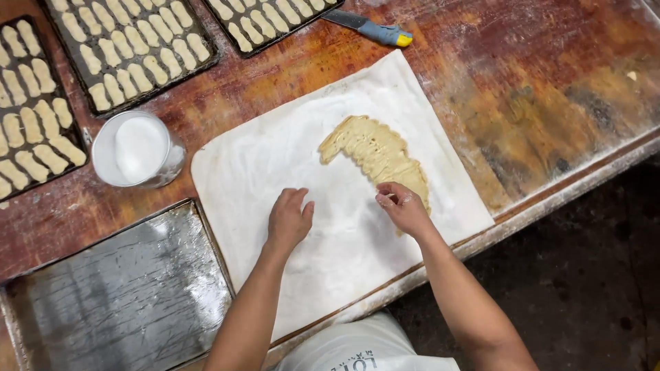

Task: The person is tearing small pieces of dough from a larger mass and arranging them in neat rows on a baking tray.

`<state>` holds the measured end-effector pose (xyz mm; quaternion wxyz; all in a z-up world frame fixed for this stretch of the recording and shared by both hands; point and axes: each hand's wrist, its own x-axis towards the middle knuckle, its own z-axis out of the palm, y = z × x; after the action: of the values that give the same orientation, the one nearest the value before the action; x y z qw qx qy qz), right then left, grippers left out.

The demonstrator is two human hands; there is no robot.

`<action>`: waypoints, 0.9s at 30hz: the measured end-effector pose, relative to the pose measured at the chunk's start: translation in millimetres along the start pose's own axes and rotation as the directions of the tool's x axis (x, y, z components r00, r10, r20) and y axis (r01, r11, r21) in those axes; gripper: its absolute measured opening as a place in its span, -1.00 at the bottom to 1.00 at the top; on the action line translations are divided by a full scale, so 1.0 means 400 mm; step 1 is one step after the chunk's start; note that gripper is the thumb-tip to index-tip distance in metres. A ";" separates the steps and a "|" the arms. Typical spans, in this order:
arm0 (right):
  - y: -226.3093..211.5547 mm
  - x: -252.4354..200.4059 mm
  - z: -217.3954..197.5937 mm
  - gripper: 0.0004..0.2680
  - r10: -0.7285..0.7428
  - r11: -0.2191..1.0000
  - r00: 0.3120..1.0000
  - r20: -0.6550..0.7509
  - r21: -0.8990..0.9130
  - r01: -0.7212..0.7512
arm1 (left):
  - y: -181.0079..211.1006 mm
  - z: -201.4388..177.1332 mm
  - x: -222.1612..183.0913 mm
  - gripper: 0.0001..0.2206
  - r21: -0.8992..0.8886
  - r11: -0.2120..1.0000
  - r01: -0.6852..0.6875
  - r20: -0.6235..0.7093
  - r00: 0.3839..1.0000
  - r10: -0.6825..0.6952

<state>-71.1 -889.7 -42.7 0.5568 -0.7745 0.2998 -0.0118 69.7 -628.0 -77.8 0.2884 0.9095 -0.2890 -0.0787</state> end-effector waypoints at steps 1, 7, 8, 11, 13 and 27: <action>-0.015 0.014 -0.005 -0.78 0.003 1.000 1.000 0.010 -0.003 -0.003 | 0.014 0.022 0.041 -0.66 0.000 1.000 0.011 0.001 1.000 -0.011; -0.125 0.114 0.044 -0.77 -0.081 0.965 0.993 0.089 -0.241 0.100 | 0.100 0.095 0.225 -0.72 0.145 0.982 -0.119 -0.055 0.990 0.128; -0.123 0.140 0.066 -0.78 -0.206 0.911 0.974 0.097 -0.344 0.227 | 0.100 0.113 0.241 -0.69 0.174 0.977 -0.120 -0.066 0.989 0.133; -0.096 0.215 0.128 -0.74 -0.448 0.687 0.884 0.134 -0.582 0.436 | 0.079 0.161 0.271 -0.69 0.191 0.972 -0.139 -0.118 0.979 0.164; -0.085 0.257 0.158 -0.70 -0.560 0.510 0.810 0.173 -0.698 0.502 | 0.067 0.167 0.279 -0.72 0.187 0.970 -0.157 -0.164 0.968 0.188; -0.140 0.129 0.152 -0.81 -0.496 0.798 0.859 0.126 -0.323 0.508 | -0.044 -0.031 0.066 -0.86 -0.558 0.799 0.225 0.135 0.974 -0.179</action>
<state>17.7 -851.1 -33.3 0.3941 -0.9116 0.0715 -0.0926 103.4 -625.5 -77.1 0.5258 0.8034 -0.1642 -0.2261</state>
